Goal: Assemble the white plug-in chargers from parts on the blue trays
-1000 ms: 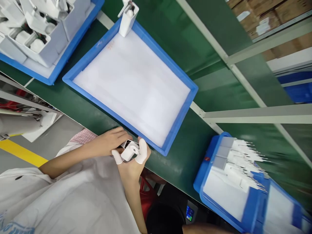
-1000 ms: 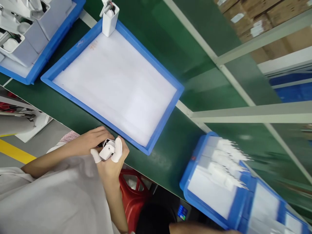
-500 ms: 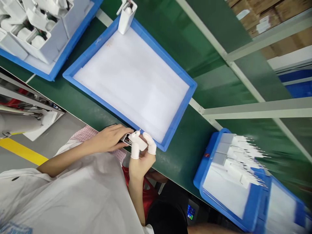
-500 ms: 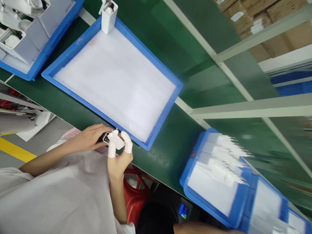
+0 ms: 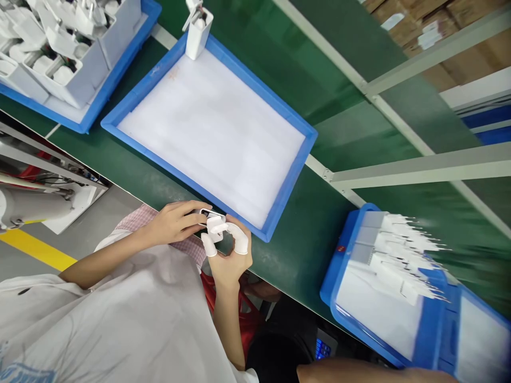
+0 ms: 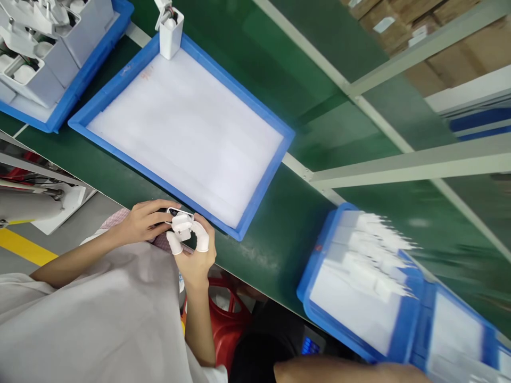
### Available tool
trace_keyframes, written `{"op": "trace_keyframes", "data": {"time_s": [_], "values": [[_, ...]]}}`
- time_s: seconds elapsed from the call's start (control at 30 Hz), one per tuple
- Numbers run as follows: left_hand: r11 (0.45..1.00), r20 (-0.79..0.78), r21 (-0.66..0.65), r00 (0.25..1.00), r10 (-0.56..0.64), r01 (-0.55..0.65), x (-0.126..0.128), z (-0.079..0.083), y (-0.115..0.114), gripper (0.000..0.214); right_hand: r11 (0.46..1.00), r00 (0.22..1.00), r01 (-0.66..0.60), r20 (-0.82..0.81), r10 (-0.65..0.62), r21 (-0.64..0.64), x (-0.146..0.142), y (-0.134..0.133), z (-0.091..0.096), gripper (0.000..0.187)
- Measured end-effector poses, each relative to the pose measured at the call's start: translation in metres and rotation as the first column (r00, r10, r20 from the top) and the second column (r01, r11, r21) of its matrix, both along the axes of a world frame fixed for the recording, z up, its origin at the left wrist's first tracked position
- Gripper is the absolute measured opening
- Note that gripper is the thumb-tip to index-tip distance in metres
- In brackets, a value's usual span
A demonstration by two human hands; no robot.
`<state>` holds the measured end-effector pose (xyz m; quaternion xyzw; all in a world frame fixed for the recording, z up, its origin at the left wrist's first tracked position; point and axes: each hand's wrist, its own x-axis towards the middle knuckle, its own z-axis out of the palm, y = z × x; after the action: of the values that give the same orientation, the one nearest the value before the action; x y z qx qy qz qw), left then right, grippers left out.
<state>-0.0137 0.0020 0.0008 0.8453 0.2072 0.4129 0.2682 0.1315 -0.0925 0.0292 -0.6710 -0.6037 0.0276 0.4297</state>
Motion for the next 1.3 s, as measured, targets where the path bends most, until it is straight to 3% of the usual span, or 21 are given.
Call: {"op": "trace_keyframes", "data": {"time_s": [0.1,0.2,0.27,0.33,0.43,0.5,0.67,0.93,1.17,1.3], "values": [[0.999,-0.010,-0.050,1.000,0.018,-0.019,0.000,0.000,-0.002,0.008,0.999,0.999,0.045,0.018,-0.046,0.021,-0.003,0.000,-0.001,0.037],[0.979,-0.021,-0.203,1.000,-0.017,0.012,-0.002,0.001,-0.004,0.012,0.997,0.999,0.014,-0.039,-0.011,0.073,0.000,0.003,-0.008,0.038],[0.925,-0.005,-0.377,0.999,-0.043,0.038,-0.004,0.002,-0.003,0.027,0.994,0.995,-0.057,-0.081,0.064,0.092,0.006,0.007,-0.011,0.036],[0.834,0.014,-0.548,0.998,-0.069,0.065,-0.005,0.005,0.001,0.042,0.989,0.981,-0.136,-0.134,0.142,0.052,0.015,0.012,-0.009,0.031],[0.742,-0.045,-0.665,0.988,-0.148,0.081,-0.006,0.013,0.010,0.040,0.965,0.943,-0.249,-0.248,0.223,-0.081,0.029,0.017,0.002,0.022],[0.738,-0.110,-0.671,0.975,-0.195,0.072,-0.006,0.017,0.015,0.032,0.939,0.927,-0.318,-0.252,0.279,-0.132,0.037,0.018,0.012,0.023],[0.752,-0.077,-0.647,0.970,-0.231,0.128,-0.004,0.020,0.018,0.029,0.881,0.899,-0.431,-0.005,0.439,-0.195,0.046,0.020,0.032,0.034],[0.772,-0.056,-0.617,0.970,-0.238,0.154,-0.004,0.016,0.019,0.031,0.795,0.810,-0.511,0.128,0.573,-0.326,0.047,0.026,0.043,0.052],[0.778,-0.033,-0.605,0.971,-0.238,0.170,-0.002,0.012,0.017,0.027,0.769,0.774,-0.459,0.224,0.592,-0.445,0.042,0.025,0.057,0.036],[0.763,-0.132,-0.630,0.949,-0.287,0.143,-0.007,0.023,0.026,0.028,0.782,0.785,-0.453,0.225,0.577,-0.428,0.042,0.026,0.056,0.024]]}}
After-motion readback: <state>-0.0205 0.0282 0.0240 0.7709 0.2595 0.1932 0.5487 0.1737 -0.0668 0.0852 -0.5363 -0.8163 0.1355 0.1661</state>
